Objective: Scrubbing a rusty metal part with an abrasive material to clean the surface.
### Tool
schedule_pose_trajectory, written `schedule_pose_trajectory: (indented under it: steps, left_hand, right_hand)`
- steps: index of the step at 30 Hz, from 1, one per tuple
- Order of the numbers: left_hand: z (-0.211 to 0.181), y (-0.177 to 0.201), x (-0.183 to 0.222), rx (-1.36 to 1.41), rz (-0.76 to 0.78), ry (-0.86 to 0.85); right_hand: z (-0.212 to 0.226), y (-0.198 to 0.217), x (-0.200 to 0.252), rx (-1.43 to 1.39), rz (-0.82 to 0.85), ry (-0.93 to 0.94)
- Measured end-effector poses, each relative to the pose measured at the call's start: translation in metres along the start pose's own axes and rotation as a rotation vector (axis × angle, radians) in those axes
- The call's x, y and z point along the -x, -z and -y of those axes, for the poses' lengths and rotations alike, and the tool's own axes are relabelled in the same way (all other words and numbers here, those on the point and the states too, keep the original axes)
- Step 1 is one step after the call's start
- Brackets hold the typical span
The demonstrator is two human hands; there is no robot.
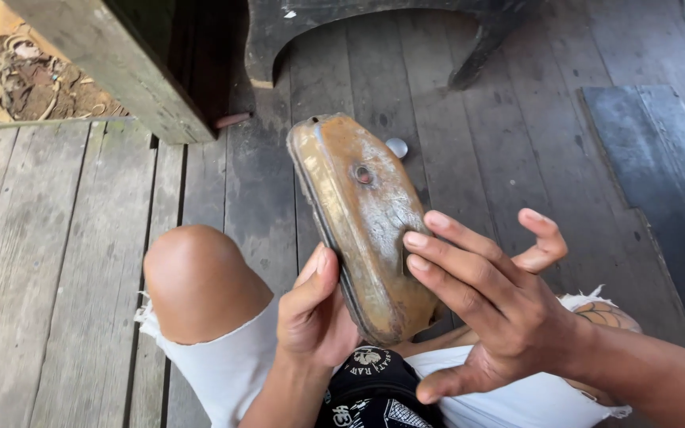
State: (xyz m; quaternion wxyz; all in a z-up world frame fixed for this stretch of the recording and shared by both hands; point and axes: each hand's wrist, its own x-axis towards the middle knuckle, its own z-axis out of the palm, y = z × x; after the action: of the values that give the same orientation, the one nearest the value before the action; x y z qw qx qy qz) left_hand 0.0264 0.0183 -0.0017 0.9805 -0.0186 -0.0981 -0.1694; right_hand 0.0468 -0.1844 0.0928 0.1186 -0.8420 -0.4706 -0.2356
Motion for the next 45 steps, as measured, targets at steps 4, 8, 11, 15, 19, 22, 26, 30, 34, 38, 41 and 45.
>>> schedule_pose_trajectory:
  steps: [4,8,11,15,19,22,26,30,34,38,41,45]
  left_hand:
    - [-0.003,-0.023,-0.004,-0.137,0.055,0.03]
    - [-0.015,-0.047,-0.005,-0.239,0.04,0.068]
    - [-0.026,-0.066,-0.012,-0.33,-0.003,0.085]
    - [-0.045,-0.081,-0.028,-0.449,-0.042,0.08]
    - [-0.061,-0.081,-0.047,-0.51,-0.027,0.083]
    - [-0.071,-0.073,-0.052,-0.489,0.039,0.141]
    - [-0.064,-0.074,-0.053,-0.351,0.06,0.174]
    - [-0.061,-0.082,-0.036,-0.109,-0.047,0.065]
    - [-0.07,-0.077,-0.014,-0.261,-0.325,-0.113]
    - [-0.084,-0.058,0.002,-0.239,-0.391,-0.188]
    - [-0.089,-0.054,0.008,-0.295,-0.464,-0.209]
    - [-0.086,-0.061,0.013,-0.177,-0.198,-0.204]
  right_hand:
    - [-0.008,0.001,0.002,-0.007,-0.109,0.013]
    - [-0.01,0.005,-0.005,0.007,-0.171,0.011]
    - [-0.013,0.006,-0.015,-0.022,-0.199,-0.004]
    - [-0.023,0.0,-0.034,-0.153,-0.283,-0.025]
    - [-0.026,0.004,-0.049,-0.177,-0.269,-0.06]
    - [-0.022,0.007,-0.048,-0.164,-0.261,-0.073]
    - [-0.015,0.009,-0.045,-0.094,-0.264,-0.065]
    - [-0.002,0.001,-0.061,-0.022,-0.218,0.06]
    - [0.015,-0.02,-0.072,0.005,-0.118,0.131]
    - [0.022,-0.022,-0.083,-0.031,0.046,0.186]
    - [0.028,-0.016,-0.093,-0.161,0.122,0.195]
    - [0.04,-0.007,-0.104,-0.313,0.158,0.168]
